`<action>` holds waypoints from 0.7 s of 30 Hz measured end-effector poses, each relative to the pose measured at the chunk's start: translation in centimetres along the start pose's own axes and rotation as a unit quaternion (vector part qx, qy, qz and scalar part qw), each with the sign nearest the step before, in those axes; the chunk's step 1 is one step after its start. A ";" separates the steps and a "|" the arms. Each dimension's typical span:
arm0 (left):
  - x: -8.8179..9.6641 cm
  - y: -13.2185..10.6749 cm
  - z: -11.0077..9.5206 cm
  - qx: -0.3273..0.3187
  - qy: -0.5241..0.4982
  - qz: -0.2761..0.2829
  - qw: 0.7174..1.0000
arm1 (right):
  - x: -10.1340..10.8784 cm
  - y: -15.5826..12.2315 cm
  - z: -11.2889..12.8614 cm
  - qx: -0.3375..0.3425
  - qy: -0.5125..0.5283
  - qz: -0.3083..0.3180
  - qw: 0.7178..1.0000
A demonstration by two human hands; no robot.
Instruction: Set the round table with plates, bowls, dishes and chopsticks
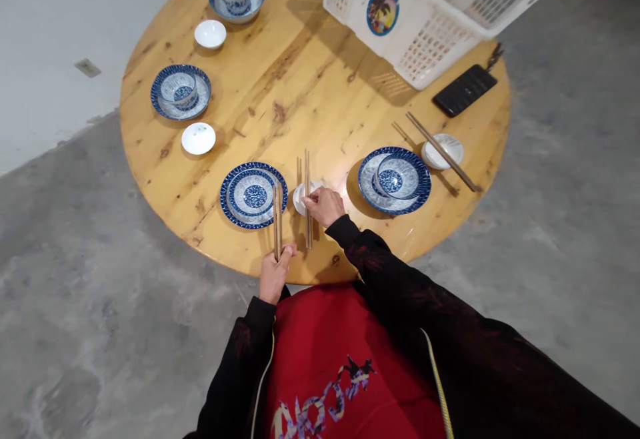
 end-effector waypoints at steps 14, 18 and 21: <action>0.7 -1.3 0.4 0.007 -0.026 0.002 1.000 | -0.2 -0.3 0.0 0.024 -0.020 0.010 0.999; 0.4 -1.5 0.6 0.003 -0.036 0.007 0.999 | -0.2 -0.3 0.0 0.022 -0.019 0.010 1.000; 0.2 -1.6 0.6 0.003 -0.040 0.008 0.999 | -0.2 -0.2 0.0 0.022 -0.014 0.009 1.000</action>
Point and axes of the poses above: each hand's wrist, its own y-axis towards the middle knuckle, its own x-axis out of the back of the hand, z = x × y, the point moved 10 cm from there along y, towards the middle knuckle, and after that the axes turned 15 degrees about -x, right-handed, at the moved point
